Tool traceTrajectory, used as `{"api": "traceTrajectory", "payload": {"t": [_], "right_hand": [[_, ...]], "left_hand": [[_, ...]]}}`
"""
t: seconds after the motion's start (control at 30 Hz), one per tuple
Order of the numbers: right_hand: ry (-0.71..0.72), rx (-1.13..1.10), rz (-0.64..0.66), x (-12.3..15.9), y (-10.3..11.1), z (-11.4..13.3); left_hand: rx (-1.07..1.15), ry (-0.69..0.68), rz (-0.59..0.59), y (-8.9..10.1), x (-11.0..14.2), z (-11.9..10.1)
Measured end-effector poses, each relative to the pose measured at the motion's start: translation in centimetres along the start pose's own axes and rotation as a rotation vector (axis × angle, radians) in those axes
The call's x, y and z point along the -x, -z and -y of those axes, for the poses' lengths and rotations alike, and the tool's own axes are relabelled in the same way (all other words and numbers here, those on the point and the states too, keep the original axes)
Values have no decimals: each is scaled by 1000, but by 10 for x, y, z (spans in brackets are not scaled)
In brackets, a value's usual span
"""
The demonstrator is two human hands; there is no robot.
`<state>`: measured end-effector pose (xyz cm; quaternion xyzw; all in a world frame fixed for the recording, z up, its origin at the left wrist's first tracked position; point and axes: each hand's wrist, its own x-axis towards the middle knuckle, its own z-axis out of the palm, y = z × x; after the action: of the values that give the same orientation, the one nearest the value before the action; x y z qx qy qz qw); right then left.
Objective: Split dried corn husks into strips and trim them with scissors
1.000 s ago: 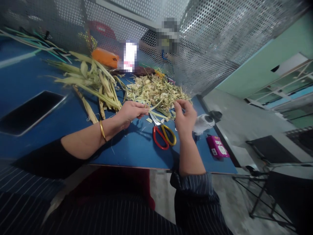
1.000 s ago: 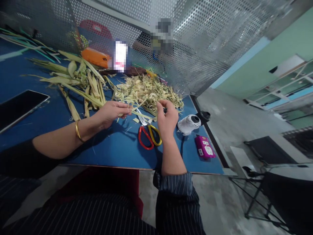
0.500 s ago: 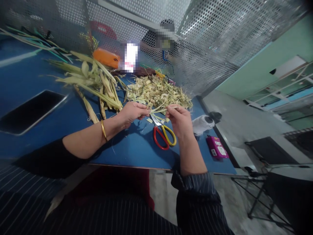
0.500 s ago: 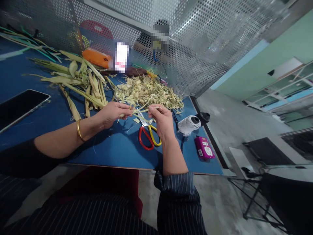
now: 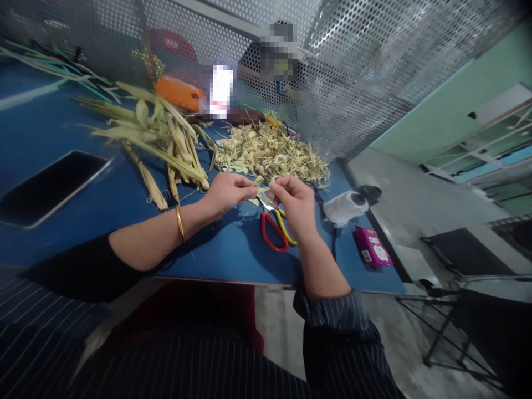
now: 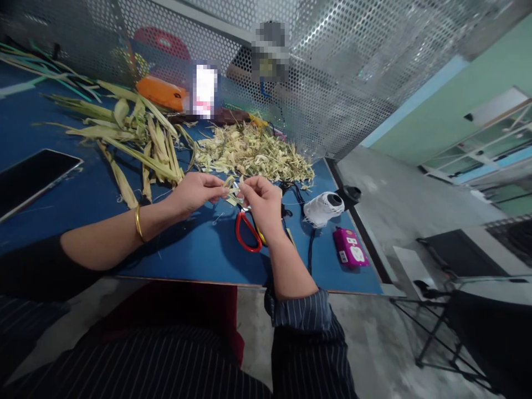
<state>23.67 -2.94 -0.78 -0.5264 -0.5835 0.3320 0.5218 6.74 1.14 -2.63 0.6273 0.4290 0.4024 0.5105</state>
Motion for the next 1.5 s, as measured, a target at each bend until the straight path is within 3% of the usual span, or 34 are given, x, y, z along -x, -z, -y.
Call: {"api": "traceTrajectory", "payload": {"t": [0.17, 0.4, 0.53, 0.7, 0.87, 1.07, 1.23, 1.4, 1.5], "right_hand": [[20, 171, 60, 0, 1, -9], [18, 313, 46, 1, -1, -11], [15, 283, 60, 1, -3, -10], [14, 92, 112, 0, -5, -9], [5, 141, 150, 1, -1, -4], [120, 296, 7, 0, 3, -2], [63, 156, 46, -1, 2, -4], [-37, -86, 43, -1, -1, -3], [-60, -160, 4, -2, -2, -3]], "left_hand": [[-183, -102, -76, 1, 2, -3], [-349, -157, -97, -3, 7, -6], [-392, -195, -103, -4, 8, -4], [-439, -250, -88, -4, 10, -5], [-445, -261, 19, -3, 11, -10], [-400, -220, 72, -2, 9, -10], [-433, -204, 219, 0, 7, -9], [-355, -193, 528, 2, 5, -8], [-272, -157, 573, 5, 3, -8]]}}
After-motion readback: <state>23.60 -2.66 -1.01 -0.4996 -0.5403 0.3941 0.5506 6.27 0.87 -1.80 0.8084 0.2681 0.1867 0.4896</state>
